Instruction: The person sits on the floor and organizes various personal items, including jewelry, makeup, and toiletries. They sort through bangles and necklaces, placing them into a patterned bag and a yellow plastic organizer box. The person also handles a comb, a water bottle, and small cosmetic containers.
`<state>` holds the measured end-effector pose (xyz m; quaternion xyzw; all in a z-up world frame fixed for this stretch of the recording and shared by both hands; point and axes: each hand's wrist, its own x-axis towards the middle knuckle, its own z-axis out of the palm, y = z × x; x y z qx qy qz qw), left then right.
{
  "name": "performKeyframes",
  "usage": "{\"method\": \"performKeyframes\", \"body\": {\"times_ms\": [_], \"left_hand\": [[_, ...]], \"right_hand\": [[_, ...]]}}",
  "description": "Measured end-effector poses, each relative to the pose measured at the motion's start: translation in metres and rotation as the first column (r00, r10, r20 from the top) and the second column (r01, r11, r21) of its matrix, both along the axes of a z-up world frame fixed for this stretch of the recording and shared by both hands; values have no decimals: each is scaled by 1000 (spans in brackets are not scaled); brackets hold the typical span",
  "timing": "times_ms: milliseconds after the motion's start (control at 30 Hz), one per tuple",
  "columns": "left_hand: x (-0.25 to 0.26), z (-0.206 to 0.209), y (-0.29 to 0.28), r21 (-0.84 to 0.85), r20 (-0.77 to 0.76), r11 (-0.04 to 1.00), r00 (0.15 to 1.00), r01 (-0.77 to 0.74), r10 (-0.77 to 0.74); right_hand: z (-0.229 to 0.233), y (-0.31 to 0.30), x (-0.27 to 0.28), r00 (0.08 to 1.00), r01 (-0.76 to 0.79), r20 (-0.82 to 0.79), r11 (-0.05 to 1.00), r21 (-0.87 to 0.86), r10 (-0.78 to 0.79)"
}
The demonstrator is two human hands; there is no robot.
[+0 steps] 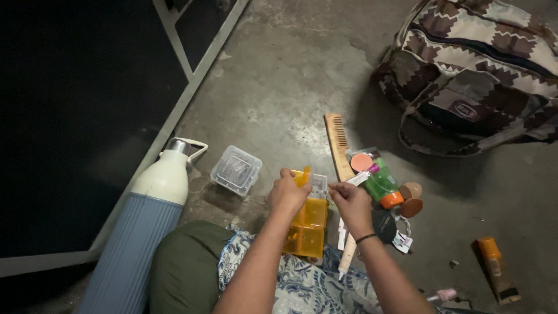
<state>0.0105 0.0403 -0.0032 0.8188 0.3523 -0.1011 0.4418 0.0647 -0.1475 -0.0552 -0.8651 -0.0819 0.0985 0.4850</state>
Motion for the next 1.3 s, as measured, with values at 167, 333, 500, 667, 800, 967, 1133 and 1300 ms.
{"method": "performKeyframes", "body": {"times_ms": [167,333,500,667,800,967,1133,1300], "left_hand": [[1,3,0,4,-57,1000,998,15,-15],[2,0,1,-1,-38,1000,999,21,-21],[2,5,1,0,-57,1000,998,11,-11],[2,6,1,22,-53,1000,999,11,-10],[1,6,1,33,-47,999,999,-13,15],[0,10,6,72,-68,995,995,-72,76],[-1,7,4,80,5,990,993,-119,119],[-3,5,-4,114,7,989,996,-94,94]], "right_hand": [[49,23,1,959,-196,139,930,-310,248],[51,38,11,840,-240,382,895,-376,386],[45,38,8,852,-263,311,858,-442,422],[34,25,-4,830,-272,323,834,-480,456],[38,10,-19,838,-278,397,919,-279,374],[40,-29,-46,964,-184,168,974,-135,205],[24,-69,-72,981,-194,-21,961,-197,193],[35,-77,-71,975,-151,112,946,-285,190]]}}
